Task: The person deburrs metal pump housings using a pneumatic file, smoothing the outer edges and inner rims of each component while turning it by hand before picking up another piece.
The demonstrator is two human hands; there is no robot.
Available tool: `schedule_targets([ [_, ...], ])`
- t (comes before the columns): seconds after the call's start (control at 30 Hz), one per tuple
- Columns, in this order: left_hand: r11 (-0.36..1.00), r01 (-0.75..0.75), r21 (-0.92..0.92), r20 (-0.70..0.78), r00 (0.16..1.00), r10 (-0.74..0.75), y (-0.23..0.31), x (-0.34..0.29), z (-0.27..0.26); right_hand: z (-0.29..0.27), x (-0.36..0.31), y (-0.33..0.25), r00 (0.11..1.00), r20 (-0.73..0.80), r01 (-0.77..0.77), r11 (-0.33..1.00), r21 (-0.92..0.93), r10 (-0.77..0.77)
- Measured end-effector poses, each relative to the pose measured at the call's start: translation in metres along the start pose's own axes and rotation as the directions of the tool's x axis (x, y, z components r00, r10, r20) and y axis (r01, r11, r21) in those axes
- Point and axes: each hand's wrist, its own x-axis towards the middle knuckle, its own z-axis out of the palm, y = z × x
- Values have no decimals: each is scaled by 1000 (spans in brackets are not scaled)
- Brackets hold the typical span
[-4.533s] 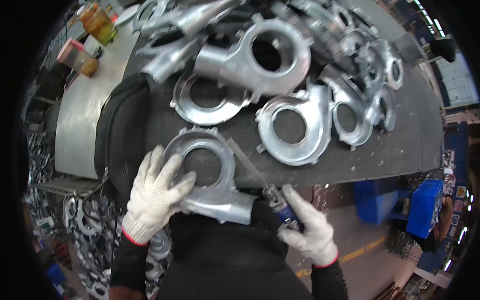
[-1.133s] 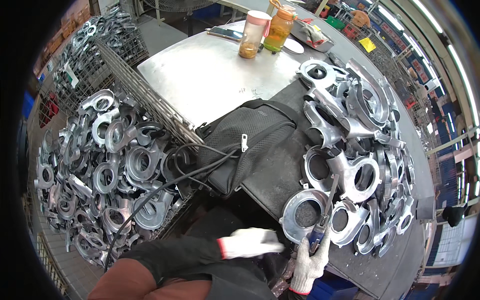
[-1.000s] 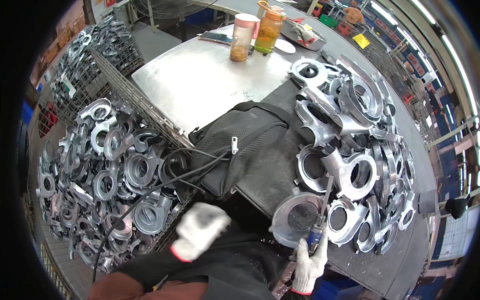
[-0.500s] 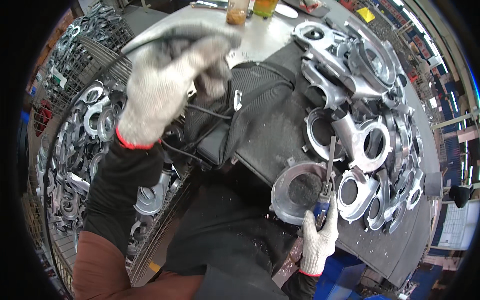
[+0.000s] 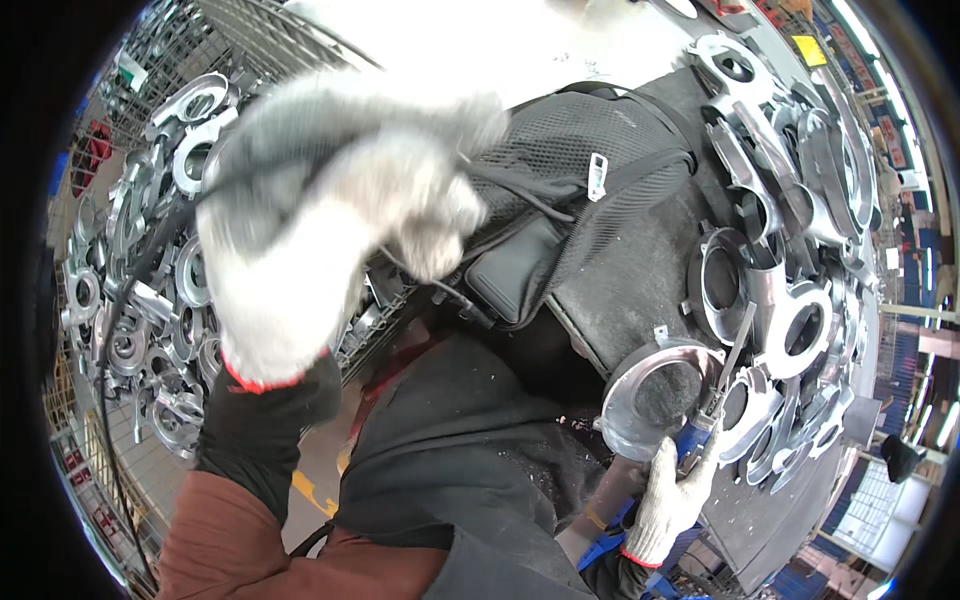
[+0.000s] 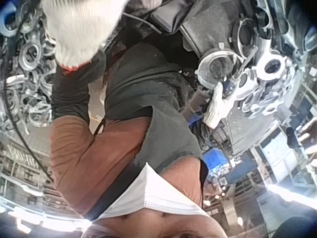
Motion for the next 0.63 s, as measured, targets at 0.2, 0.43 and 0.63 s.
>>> schedule_targets([
  [0.2, 914, 342, 217, -238, 927, -290, -3, -79, 3, 4, -4, -15, 999, 18, -45, 999, 5, 45],
  [0.43, 643, 89, 761, 466, 615, -636, -33, -124, 93, -13, 9, 4, 996, 64, 70, 997, -37, -67],
  [0.63, 783, 597, 173, 301, 725, -620, -108, -173, 179, -12, -2, -16, 989, 144, -20, 997, 80, 8],
])
